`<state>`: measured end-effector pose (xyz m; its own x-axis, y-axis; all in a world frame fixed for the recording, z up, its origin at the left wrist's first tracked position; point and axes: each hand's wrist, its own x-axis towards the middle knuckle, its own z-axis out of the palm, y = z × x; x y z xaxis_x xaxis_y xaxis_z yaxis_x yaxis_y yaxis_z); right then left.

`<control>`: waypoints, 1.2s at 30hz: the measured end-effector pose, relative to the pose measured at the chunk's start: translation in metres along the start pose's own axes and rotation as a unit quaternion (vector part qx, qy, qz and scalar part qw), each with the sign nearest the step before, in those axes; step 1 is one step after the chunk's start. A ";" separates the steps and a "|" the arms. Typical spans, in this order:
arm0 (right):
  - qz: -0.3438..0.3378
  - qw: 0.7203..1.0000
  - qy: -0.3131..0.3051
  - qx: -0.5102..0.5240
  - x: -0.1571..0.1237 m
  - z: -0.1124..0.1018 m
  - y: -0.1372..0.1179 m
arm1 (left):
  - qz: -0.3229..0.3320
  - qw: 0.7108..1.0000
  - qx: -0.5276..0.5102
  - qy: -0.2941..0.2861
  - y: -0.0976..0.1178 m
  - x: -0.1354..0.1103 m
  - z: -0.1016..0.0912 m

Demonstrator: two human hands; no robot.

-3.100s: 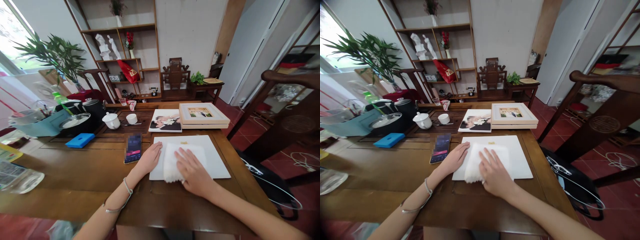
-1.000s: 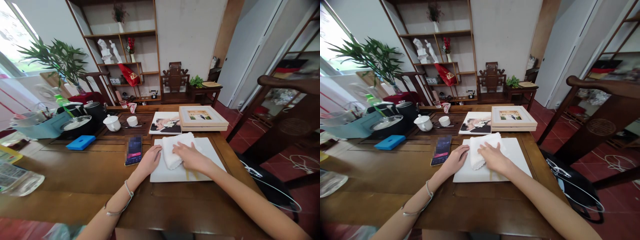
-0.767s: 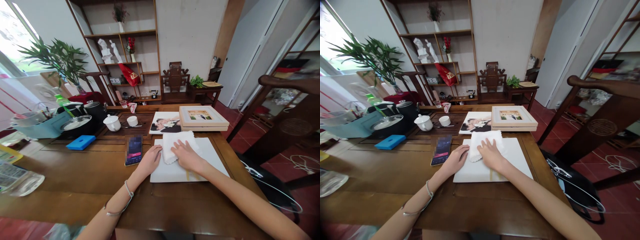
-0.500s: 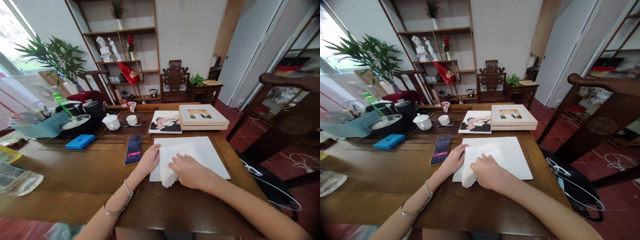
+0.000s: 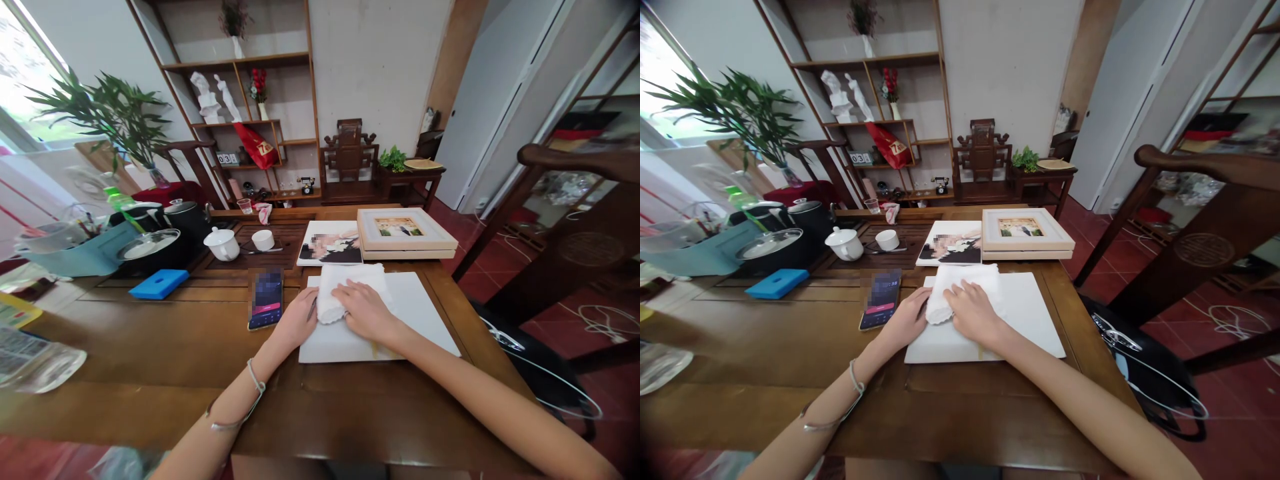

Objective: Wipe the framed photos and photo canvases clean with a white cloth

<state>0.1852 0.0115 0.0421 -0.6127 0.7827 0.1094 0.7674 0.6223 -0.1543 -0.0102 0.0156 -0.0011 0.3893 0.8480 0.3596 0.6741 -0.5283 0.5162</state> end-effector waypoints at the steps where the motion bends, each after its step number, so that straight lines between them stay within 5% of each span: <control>1: 0.009 1.000 0.005 0.002 0.001 0.001 0.002 | 0.001 1.000 0.001 0.001 0.000 0.000 0.000; 7: 0.025 1.000 0.016 0.011 0.006 0.000 0.007 | 0.010 1.000 0.000 0.006 0.001 0.000 0.000; 19: 0.048 0.990 -0.112 -0.070 -0.007 -0.043 0.017 | 0.005 0.999 0.041 0.020 -0.007 -0.003 0.004; 24: 0.084 0.985 -0.120 -0.093 -0.008 -0.051 0.020 | 0.003 0.999 0.044 0.015 -0.006 -0.002 0.004; 31: 0.002 0.992 -0.099 -0.072 -0.006 -0.047 0.017 | -0.002 0.999 0.047 0.008 -0.007 -0.002 0.005; 36: 0.035 0.986 -0.125 -0.102 -0.010 -0.052 0.010 | -0.003 0.999 0.051 0.004 -0.006 -0.003 0.004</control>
<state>0.2084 0.0108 0.0907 -0.5648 0.8125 -0.1445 0.8159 0.5761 0.0498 -0.0130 0.0167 -0.0081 0.3803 0.8503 0.3638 0.7368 -0.5163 0.4366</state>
